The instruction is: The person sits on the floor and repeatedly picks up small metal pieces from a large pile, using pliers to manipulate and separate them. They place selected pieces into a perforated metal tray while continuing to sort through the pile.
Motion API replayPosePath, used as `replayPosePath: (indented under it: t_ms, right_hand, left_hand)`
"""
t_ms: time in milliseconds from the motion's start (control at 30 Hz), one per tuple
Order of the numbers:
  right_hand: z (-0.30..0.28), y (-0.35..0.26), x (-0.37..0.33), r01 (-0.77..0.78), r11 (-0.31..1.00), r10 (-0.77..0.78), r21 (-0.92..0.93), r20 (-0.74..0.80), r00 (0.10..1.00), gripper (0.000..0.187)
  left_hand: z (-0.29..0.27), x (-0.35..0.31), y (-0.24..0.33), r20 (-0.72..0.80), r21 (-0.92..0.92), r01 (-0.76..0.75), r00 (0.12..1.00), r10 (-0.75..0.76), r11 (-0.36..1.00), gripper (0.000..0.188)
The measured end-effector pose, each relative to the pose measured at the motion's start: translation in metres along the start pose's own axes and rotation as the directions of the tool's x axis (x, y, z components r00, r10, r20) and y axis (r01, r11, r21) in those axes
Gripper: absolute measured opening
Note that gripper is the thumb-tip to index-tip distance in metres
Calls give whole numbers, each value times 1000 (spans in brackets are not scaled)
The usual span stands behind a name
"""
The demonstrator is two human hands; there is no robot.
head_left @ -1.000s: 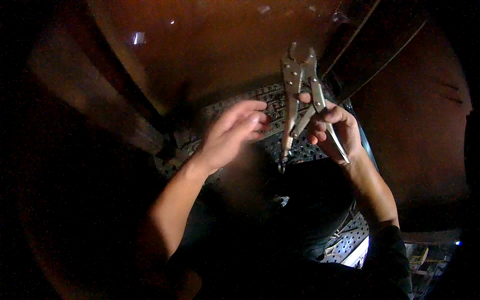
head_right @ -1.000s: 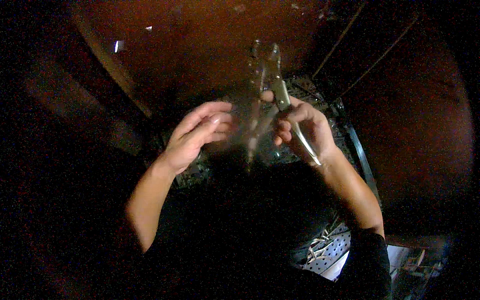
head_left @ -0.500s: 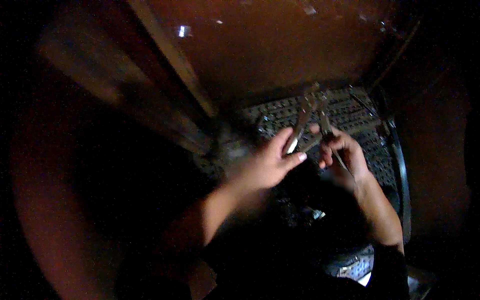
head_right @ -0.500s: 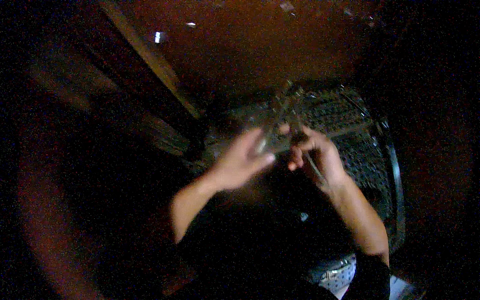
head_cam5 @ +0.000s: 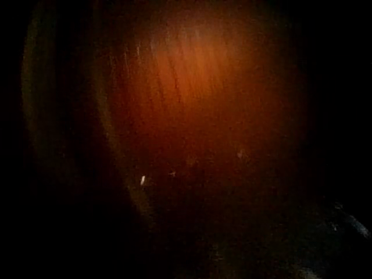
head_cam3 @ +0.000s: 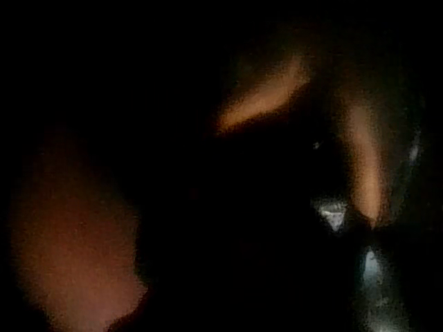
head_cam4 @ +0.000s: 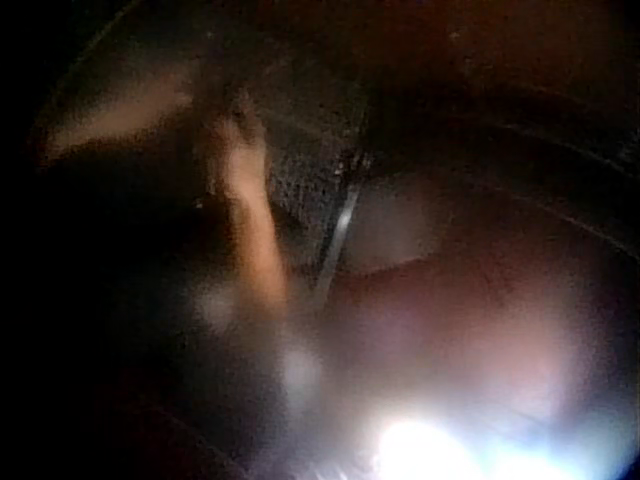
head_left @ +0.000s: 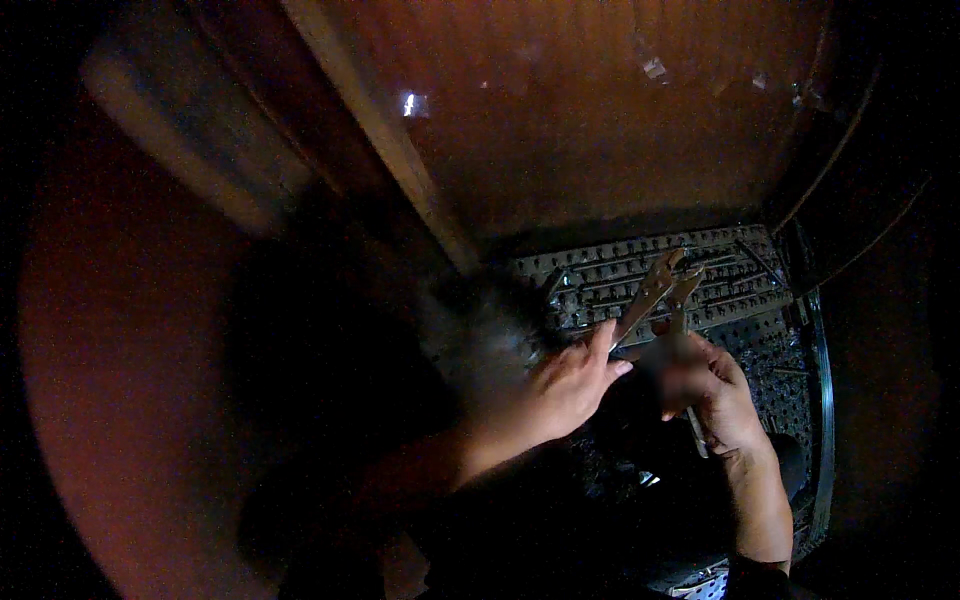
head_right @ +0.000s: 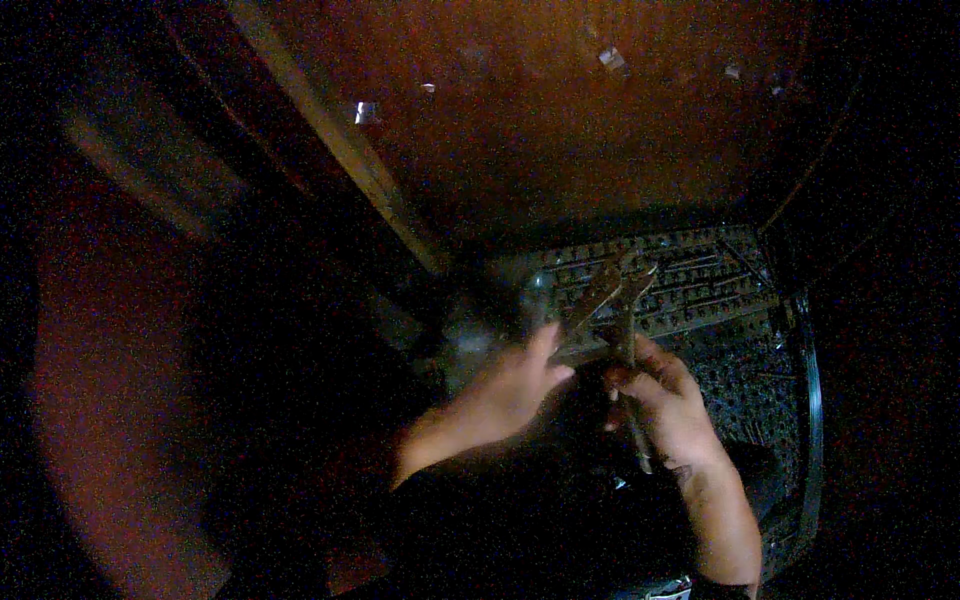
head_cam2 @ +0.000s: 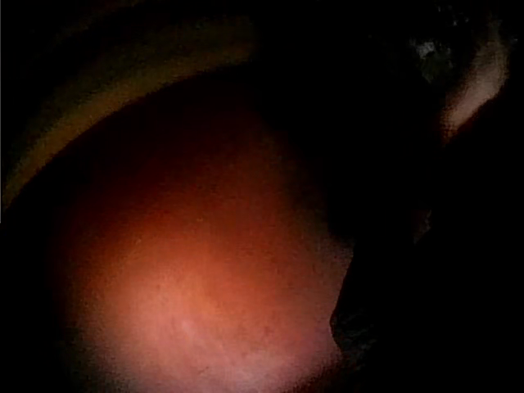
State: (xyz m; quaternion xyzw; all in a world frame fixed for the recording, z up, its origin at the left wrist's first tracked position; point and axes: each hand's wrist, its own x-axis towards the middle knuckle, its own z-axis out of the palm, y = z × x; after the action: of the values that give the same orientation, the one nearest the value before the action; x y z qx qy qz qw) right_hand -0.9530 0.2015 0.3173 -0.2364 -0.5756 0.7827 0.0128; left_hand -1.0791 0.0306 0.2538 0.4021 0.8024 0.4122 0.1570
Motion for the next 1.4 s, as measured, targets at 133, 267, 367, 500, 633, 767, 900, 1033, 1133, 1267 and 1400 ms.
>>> replayPosePath:
  t_ms: [133,267,367,500,633,767,900,1033,1133,1267,1400]
  right_hand:
    - [5,40,-5,60,998,-59,13,-91,994,25]
    - [24,34,-3,62,995,-71,-78,-119,990,19]
    - [21,14,-11,43,966,-54,-257,-38,998,17]
    - [22,17,-15,52,994,-64,-101,-111,992,16]
    - [40,71,6,448,860,-507,-244,-303,807,23]
    - [43,49,-5,393,788,-495,-474,-108,862,29]
    - [25,36,-16,212,959,-235,-188,-108,966,27]
    - [54,59,-4,443,776,-566,-449,-187,803,22]
    - [58,41,-6,267,685,-407,-678,-51,912,26]
    - [70,31,-13,282,522,-445,-805,25,895,44]
    - [53,29,-8,585,474,-597,-658,248,763,45]
  left_hand:
    - [6,0,-6,-117,126,-84,988,99,988,44]
    - [14,-5,-21,-208,300,-73,968,140,951,36]
    - [7,-9,-16,-226,278,-132,954,199,951,31]
    - [-7,0,5,-97,311,-31,993,64,950,32]
    - [4,-17,39,37,-58,106,994,-104,993,31]
    - [16,-32,8,-172,97,39,985,-22,995,28]
    - [-1,-9,0,-218,160,-21,974,56,987,19]
    - [20,-22,15,-251,26,-58,966,63,998,27]
    - [29,-33,-15,-158,-157,-77,986,52,985,43]
    - [29,-19,-36,194,-751,154,981,-8,642,43]
    - [9,-5,-20,201,-948,228,970,-134,224,44]
